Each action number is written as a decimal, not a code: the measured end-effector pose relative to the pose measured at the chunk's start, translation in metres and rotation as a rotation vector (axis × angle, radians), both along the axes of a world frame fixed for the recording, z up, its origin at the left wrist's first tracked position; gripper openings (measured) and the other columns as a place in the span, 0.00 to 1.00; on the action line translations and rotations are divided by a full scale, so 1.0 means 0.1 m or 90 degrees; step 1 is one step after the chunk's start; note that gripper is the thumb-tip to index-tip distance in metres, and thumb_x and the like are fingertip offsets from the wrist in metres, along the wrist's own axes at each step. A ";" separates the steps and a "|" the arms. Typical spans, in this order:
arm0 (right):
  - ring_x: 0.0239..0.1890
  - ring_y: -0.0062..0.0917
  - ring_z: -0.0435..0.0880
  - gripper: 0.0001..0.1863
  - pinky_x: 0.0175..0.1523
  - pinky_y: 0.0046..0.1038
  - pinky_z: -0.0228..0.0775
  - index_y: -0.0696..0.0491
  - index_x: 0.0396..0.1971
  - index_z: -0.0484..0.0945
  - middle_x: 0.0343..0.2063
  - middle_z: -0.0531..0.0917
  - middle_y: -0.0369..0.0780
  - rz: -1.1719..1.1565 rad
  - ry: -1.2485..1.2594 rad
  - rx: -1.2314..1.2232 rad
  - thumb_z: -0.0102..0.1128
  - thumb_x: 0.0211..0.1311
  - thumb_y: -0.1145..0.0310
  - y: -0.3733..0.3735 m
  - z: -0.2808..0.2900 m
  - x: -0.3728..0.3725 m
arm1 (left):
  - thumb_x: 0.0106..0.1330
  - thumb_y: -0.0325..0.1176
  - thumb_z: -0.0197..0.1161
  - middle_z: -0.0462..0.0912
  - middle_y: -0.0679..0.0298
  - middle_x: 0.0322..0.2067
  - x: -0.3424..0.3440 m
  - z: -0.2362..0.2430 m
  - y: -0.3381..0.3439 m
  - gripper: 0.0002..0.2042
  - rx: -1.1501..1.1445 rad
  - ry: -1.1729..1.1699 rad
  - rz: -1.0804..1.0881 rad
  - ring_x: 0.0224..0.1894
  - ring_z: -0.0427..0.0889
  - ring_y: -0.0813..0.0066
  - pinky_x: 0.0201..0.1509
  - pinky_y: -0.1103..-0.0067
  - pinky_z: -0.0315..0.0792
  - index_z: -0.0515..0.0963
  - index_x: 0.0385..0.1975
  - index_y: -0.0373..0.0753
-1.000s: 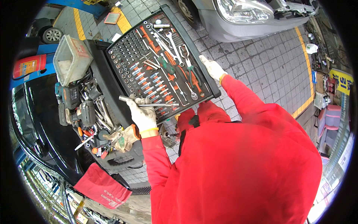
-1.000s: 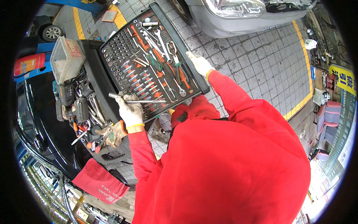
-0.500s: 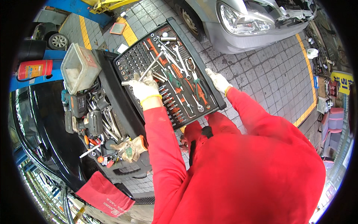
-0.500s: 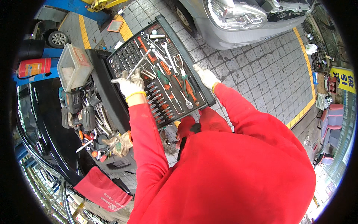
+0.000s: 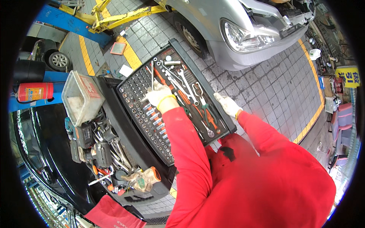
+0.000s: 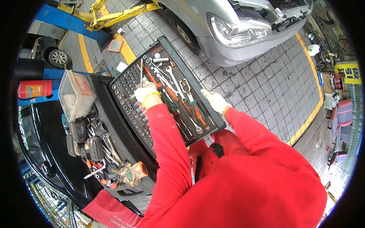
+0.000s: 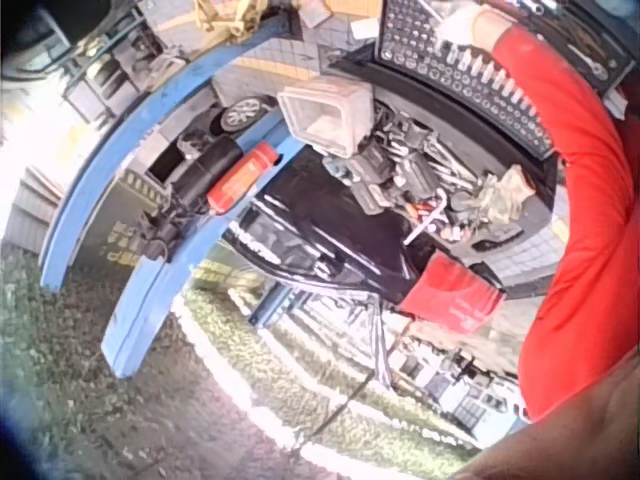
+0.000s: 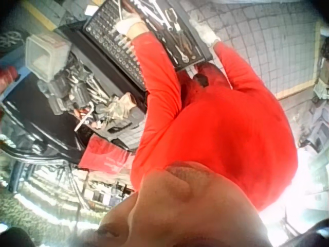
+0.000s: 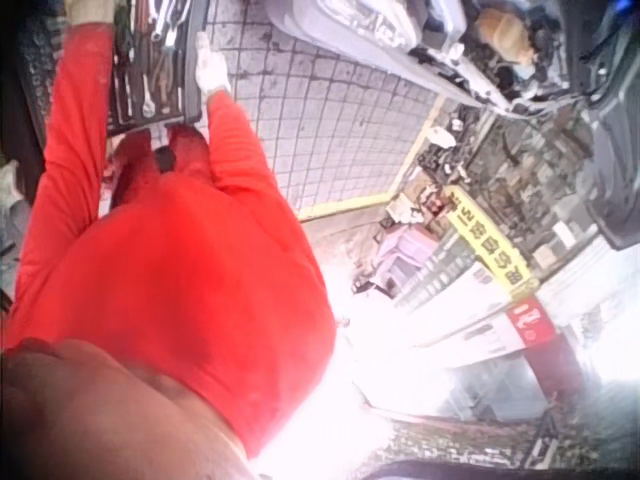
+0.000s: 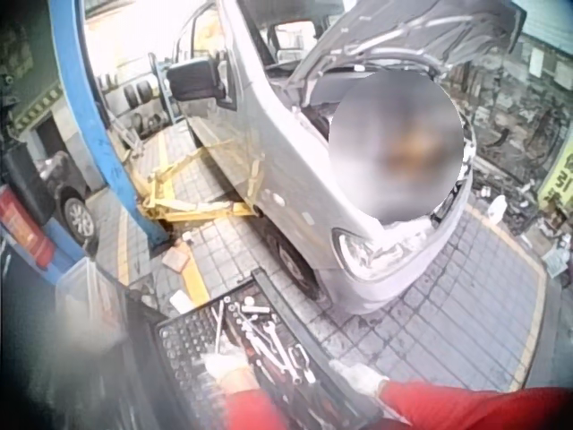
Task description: The person uses a pneumatic impact wrench to remove lug nuts from a car tire, then removes the tire and places it on the floor. The person then retrieves a socket from a toolbox and uses the impact wrench on the wheel hub.
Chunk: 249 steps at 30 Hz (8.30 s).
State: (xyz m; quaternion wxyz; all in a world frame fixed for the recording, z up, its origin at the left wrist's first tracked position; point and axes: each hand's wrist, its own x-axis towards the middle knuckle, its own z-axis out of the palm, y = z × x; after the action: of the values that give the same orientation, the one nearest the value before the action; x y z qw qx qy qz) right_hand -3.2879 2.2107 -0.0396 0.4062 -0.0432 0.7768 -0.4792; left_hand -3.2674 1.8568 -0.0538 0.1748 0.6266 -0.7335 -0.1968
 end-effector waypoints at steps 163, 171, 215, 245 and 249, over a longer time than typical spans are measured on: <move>0.69 0.34 0.82 0.51 0.75 0.32 0.67 0.70 0.67 0.78 0.64 0.85 0.54 0.134 -0.039 -0.119 0.57 0.76 0.29 0.15 1.03 -0.08 | 0.61 0.41 0.74 0.84 0.61 0.36 2.42 1.93 2.02 0.13 -0.097 -0.224 -0.726 0.40 0.85 0.59 0.43 0.63 0.77 0.83 0.41 0.45; 0.60 0.49 0.86 0.39 0.65 0.45 0.77 0.56 0.60 0.81 0.54 0.86 0.53 0.091 0.391 0.134 0.68 0.68 0.34 0.11 1.40 0.07 | 0.59 0.41 0.73 0.87 0.56 0.37 2.46 1.97 2.12 0.15 -0.023 -0.198 -0.595 0.42 0.90 0.54 0.47 0.60 0.84 0.84 0.43 0.42; 0.38 0.10 0.75 0.19 0.43 0.19 0.70 0.59 0.59 0.77 0.43 0.85 0.34 0.116 -0.066 -0.219 0.71 0.75 0.69 0.53 2.19 0.64 | 0.73 0.31 0.59 0.79 0.48 0.66 2.31 1.95 2.51 0.27 0.310 0.224 -0.380 0.58 0.88 0.61 0.69 0.68 0.76 0.72 0.72 0.33; 0.35 0.26 0.90 0.27 0.43 0.28 0.84 0.59 0.69 0.68 0.47 0.86 0.39 0.978 -0.593 -0.179 0.66 0.78 0.66 0.90 2.22 6.63 | 0.69 0.26 0.72 0.86 0.59 0.52 8.36 2.70 5.63 0.28 0.103 0.617 0.317 0.50 0.87 0.73 0.57 0.73 0.82 0.75 0.70 0.34; 0.35 0.28 0.91 0.26 0.47 0.29 0.85 0.59 0.65 0.70 0.44 0.86 0.39 1.084 -0.648 -0.075 0.65 0.80 0.58 0.95 2.52 7.49 | 0.70 0.22 0.69 0.87 0.56 0.54 9.02 2.91 5.98 0.28 0.106 0.832 0.420 0.52 0.87 0.72 0.57 0.74 0.82 0.73 0.71 0.32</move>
State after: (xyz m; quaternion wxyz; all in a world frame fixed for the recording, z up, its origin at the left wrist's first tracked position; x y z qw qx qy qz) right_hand -2.5389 2.3061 0.2123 0.8971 -0.3959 0.1945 -0.0270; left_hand -2.3655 2.4547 0.2377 0.5784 0.5808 -0.2353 -0.5223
